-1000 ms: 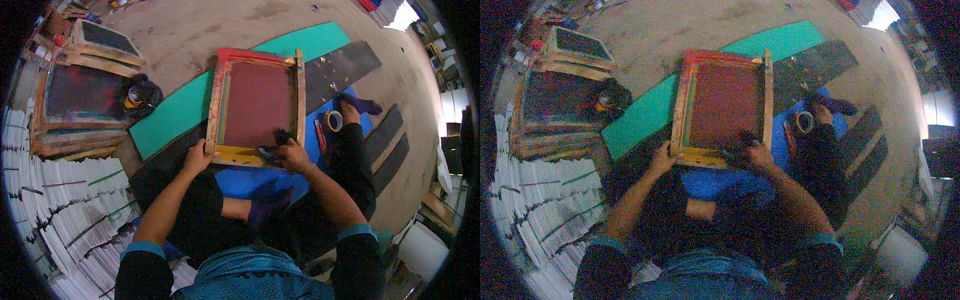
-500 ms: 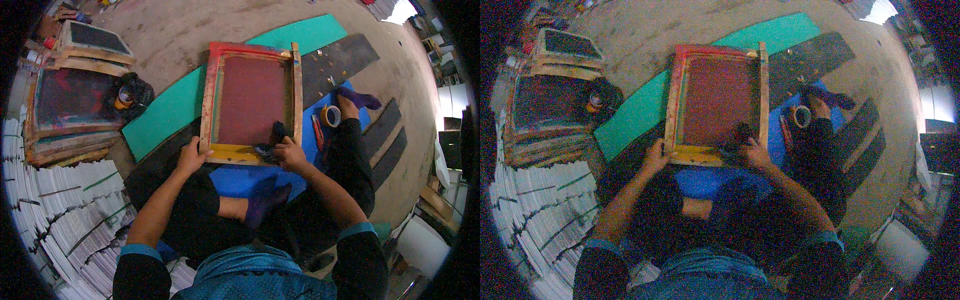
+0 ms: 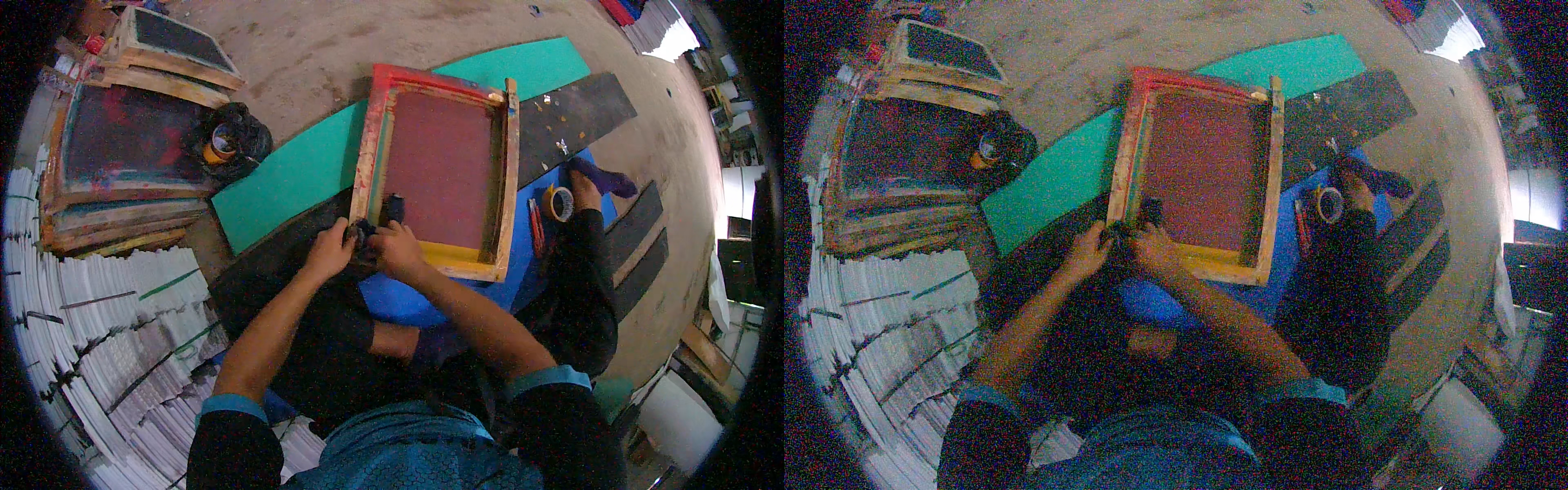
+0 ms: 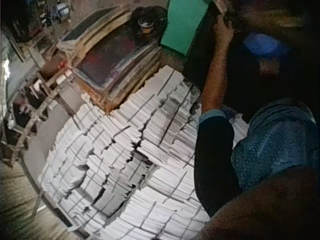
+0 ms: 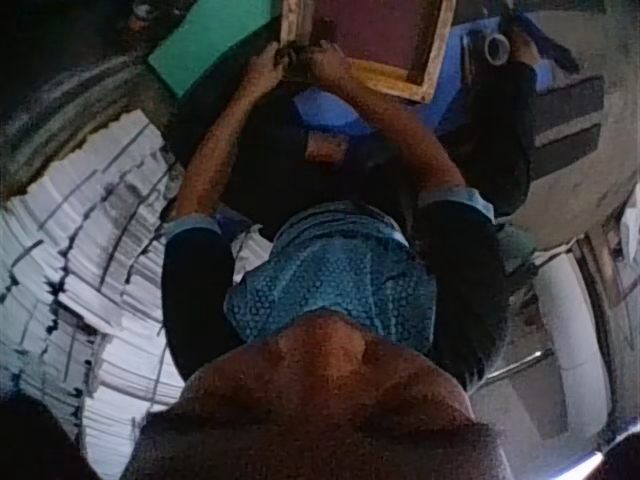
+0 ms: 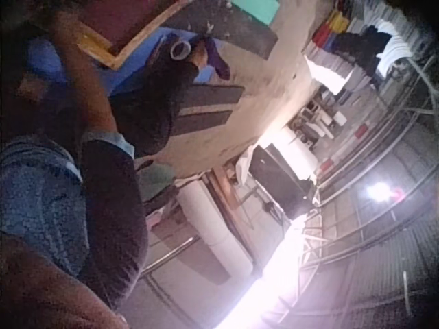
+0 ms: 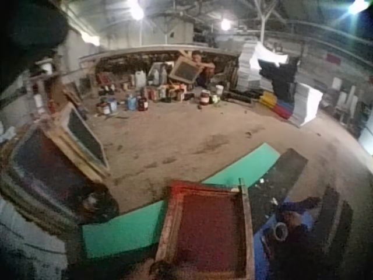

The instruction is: The person sits on the floor and applies yellow tape to the edges of a wooden screen printing frame. They wipe the frame with a cloth, then repeatedly measure, cut, and press tape along each side of the frame.

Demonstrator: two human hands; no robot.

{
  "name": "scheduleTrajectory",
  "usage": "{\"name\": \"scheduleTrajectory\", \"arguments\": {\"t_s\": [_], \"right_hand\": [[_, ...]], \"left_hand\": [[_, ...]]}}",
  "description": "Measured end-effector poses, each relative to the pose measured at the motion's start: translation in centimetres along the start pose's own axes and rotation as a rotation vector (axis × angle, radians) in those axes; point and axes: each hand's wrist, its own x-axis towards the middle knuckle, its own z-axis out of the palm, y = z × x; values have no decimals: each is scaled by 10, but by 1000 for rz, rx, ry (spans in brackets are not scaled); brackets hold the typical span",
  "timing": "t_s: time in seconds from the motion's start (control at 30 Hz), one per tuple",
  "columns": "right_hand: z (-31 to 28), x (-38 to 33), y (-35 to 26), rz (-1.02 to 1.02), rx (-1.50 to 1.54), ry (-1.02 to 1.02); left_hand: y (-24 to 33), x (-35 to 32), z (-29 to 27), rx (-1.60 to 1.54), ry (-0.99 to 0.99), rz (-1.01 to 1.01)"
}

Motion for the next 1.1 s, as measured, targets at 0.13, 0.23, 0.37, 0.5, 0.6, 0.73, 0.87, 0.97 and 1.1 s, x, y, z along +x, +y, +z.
{"name": "scheduleTrajectory", "arguments": {"t_s": [0.13, 0.23, 0.37, 0.5, 0.6, 0.73, 0.87, 0.97, 1.1], "right_hand": [[18, 11, -2, 24, 23, -38], [-4, -9, 20, 3, 31, -48], [-22, -17, 17, -9, 54, -50], [13, 6, 2, 40, 19, -16], [10, 1, 10, 51, 21, -19], [-18, -44, 37, 83, -25, -6], [-45, -101, 73, 185, -147, 9], [-55, -142, 105, 219, -262, -7], [-98, -165, 121, 89, -355, -47]], "left_hand": [[-8, 4, 5, -92, -18, -36], [-7, -1, 4, -97, -27, -39], [-12, -2, 8, -97, -4, -43], [-15, 4, 13, -77, -34, -86], [-14, 4, 11, -136, -36, -99], [-22, -4, 20, -91, 70, -26], [-21, -1, 15, -117, 13, -15], [-6, 0, 7, -115, -58, -119], [-16, -3, 5, -105, -23, -135]]}}
